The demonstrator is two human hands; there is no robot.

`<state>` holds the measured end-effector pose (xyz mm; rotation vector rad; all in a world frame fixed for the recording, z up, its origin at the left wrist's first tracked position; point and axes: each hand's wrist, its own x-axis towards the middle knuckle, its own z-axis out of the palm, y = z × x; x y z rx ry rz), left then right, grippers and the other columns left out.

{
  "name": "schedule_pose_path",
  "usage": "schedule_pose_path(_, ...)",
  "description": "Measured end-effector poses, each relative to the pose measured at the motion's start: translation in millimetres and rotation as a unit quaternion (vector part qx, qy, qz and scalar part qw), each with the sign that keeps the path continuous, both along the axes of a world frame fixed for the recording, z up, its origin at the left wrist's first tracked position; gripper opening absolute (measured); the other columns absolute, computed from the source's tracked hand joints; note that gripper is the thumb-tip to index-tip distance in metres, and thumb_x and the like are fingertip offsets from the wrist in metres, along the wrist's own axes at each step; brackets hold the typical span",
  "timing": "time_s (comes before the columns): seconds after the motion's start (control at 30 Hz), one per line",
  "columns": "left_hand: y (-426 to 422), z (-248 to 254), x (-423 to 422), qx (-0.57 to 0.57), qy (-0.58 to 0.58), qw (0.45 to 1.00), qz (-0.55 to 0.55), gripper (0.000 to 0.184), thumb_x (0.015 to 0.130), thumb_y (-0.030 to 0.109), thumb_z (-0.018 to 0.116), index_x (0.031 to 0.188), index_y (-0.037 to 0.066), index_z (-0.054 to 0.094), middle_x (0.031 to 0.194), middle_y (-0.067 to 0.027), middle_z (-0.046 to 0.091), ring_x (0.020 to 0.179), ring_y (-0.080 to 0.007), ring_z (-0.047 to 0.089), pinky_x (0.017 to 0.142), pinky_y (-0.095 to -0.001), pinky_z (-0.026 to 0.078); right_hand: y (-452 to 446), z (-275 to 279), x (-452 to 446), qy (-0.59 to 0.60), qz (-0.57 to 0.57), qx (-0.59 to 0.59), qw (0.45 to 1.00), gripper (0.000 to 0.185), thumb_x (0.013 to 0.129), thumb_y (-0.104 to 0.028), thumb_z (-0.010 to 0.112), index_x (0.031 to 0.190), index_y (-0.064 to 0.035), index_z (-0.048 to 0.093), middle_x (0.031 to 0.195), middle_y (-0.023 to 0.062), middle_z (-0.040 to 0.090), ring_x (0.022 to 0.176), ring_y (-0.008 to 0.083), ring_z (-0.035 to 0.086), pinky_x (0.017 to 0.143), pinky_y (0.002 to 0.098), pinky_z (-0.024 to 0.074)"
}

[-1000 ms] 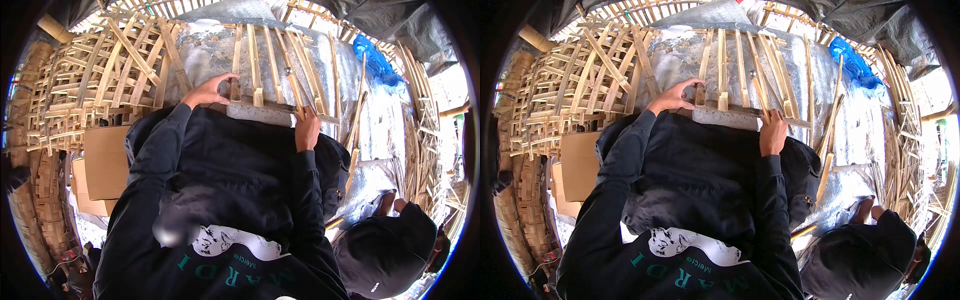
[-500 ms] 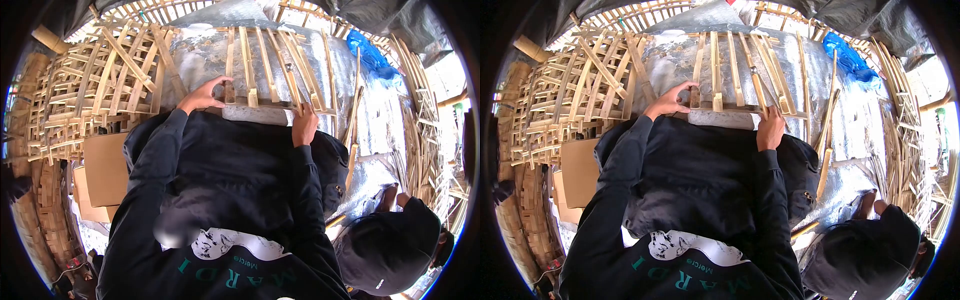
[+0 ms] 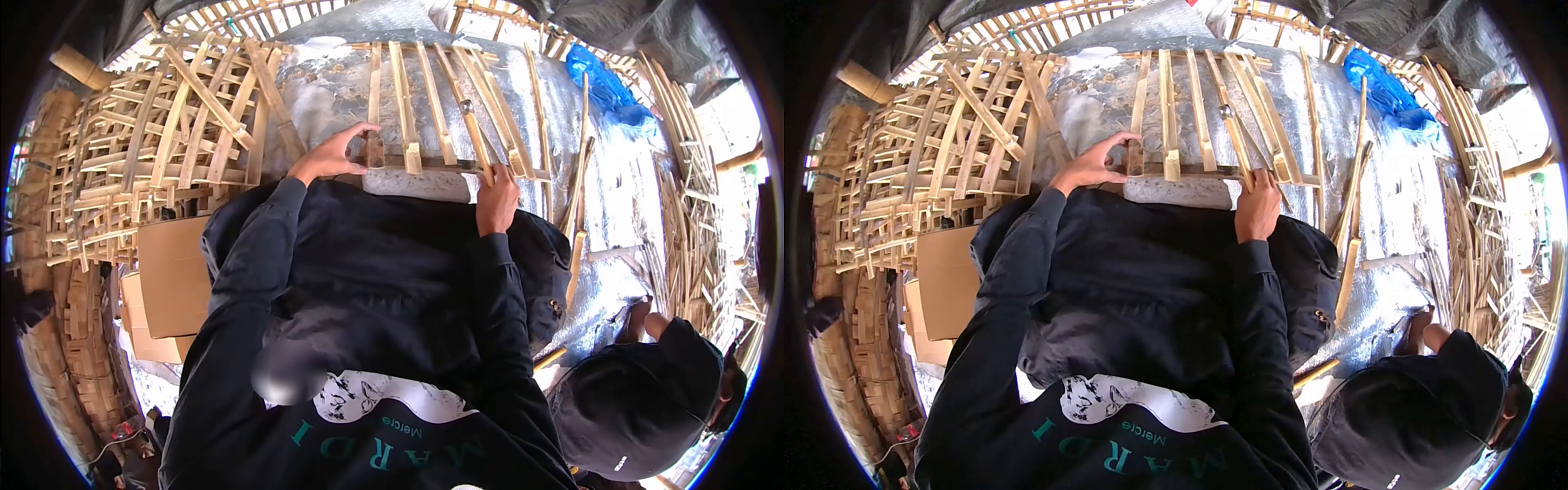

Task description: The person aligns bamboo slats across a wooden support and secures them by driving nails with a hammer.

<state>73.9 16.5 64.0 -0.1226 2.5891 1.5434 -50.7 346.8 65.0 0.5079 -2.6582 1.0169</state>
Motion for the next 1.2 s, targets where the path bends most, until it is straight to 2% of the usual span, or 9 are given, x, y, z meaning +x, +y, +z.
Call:
schedule_pose_path(0.1, 4.0, 2.8, 3.7, -0.031, 0.055, 0.998, -0.003, 0.089, 0.073, 0.008, 0.086, 0.151, 0.021, 0.045, 0.146, -0.0096, 0.054, 0.133, -0.0259, 0.051, 0.100, -0.0403, 0.048, 0.3, -2.6, -1.8, -0.002, 0.002, -0.004, 1.000, 0.019, 0.084, -0.005, 0.077, 0.098, 0.0014, 0.066, 0.101, 0.0198, 0.070, 0.096, 0.0439, 0.066, 0.080, 0.0500, 0.0512)
schedule_pose_path(0.2, 1.7, 3.8, 3.8, -0.008, 0.029, 0.999, -0.017, 0.091, 0.075, 0.012, 0.085, 0.154, 0.025, 0.042, 0.158, -0.0023, 0.042, 0.147, -0.0274, 0.036, 0.111, -0.0532, 0.040, -0.1, -2.1, -1.1, 0.001, -0.004, 0.002, 1.000, 0.020, 0.083, -0.005, 0.078, 0.098, 0.0016, 0.066, 0.102, 0.0198, 0.070, 0.096, 0.0438, 0.066, 0.081, 0.0498, 0.0512)
schedule_pose_path(0.3, 4.7, 8.0, 5.1, -0.017, 0.028, 0.999, -0.003, 0.090, 0.074, 0.014, 0.087, 0.152, 0.018, 0.043, 0.152, -0.0102, 0.049, 0.135, -0.0281, 0.049, 0.107, -0.0414, 0.045, 0.1, -2.9, -1.3, -0.002, -0.005, 0.002, 1.000, 0.021, 0.083, -0.006, 0.078, 0.098, 0.0018, 0.066, 0.102, 0.0199, 0.070, 0.097, 0.0441, 0.066, 0.081, 0.0499, 0.0510)
schedule_pose_path(0.43, -0.7, 3.1, 3.4, -0.035, 0.048, 0.998, -0.024, 0.088, 0.077, 0.021, 0.086, 0.153, 0.019, 0.042, 0.154, -0.0106, 0.048, 0.136, -0.0290, 0.049, 0.108, -0.0414, 0.045, 0.8, -3.4, -2.4, 0.006, -0.001, 0.008, 1.000, 0.021, 0.082, -0.006, 0.079, 0.098, 0.0023, 0.066, 0.102, 0.0201, 0.070, 0.097, 0.0445, 0.066, 0.082, 0.0500, 0.0508)
schedule_pose_path(0.5, -2.6, 0.3, 1.8, 0.005, 0.013, 1.000, -0.021, 0.084, 0.082, 0.023, 0.084, 0.154, 0.022, 0.042, 0.157, -0.0077, 0.043, 0.146, -0.0295, 0.038, 0.110, -0.0488, 0.042, 2.1, -3.4, -3.9, 0.008, 0.008, 0.006, 1.000, 0.024, 0.082, -0.006, 0.079, 0.103, 0.0021, 0.069, 0.103, 0.0224, 0.071, 0.098, 0.0454, 0.066, 0.085, 0.0486, 0.0512)
schedule_pose_path(0.7, 0.3, -11.3, -2.1, -0.084, 0.021, 0.996, -0.005, 0.081, 0.084, 0.026, 0.082, 0.153, 0.021, 0.040, 0.157, -0.0116, 0.041, 0.149, -0.0308, 0.035, 0.119, -0.0436, 0.033, 1.6, 0.5, -1.0, 0.016, 0.011, -0.015, 1.000, 0.024, 0.081, -0.006, 0.079, 0.101, 0.0032, 0.069, 0.101, 0.0219, 0.069, 0.096, 0.0453, 0.065, 0.084, 0.0480, 0.0500)
schedule_pose_path(0.93, 6.7, -7.4, -3.3, -0.049, 0.018, 0.999, -0.003, 0.082, 0.085, 0.023, 0.080, 0.153, 0.023, 0.036, 0.161, -0.0167, 0.036, 0.152, -0.0322, 0.031, 0.122, -0.0448, 0.028, 2.6, 9.5, 6.4, 0.022, 0.013, -0.019, 1.000, 0.023, 0.083, -0.006, 0.080, 0.099, 0.0030, 0.067, 0.102, 0.0194, 0.065, 0.094, 0.0442, 0.064, 0.083, 0.0487, 0.0495)
schedule_pose_path(1.0, 12.6, 11.1, -1.3, 0.019, -0.109, 0.993, 0.029, 0.082, 0.086, 0.024, 0.079, 0.154, 0.023, 0.034, 0.163, -0.0182, 0.032, 0.155, -0.0343, 0.026, 0.124, -0.0453, 0.025, 3.0, 11.2, 8.7, 0.072, 0.015, -0.033, 0.997, 0.023, 0.083, -0.007, 0.080, 0.099, 0.0032, 0.067, 0.100, 0.0196, 0.065, 0.093, 0.0439, 0.064, 0.083, 0.0489, 0.0496)
schedule_pose_path(1.2, -0.7, -17.2, -6.1, -0.039, 0.002, 0.999, -0.035, 0.086, 0.087, 0.034, 0.078, 0.157, 0.023, 0.030, 0.161, -0.0219, 0.037, 0.151, -0.0405, 0.034, 0.120, -0.0474, 0.032, 3.5, 27.1, 26.4, 0.040, 0.096, -0.022, 0.994, 0.023, 0.086, -0.011, 0.080, 0.091, 0.0033, 0.063, 0.089, 0.0227, 0.062, 0.085, 0.0460, 0.061, 0.074, 0.0498, 0.0479)
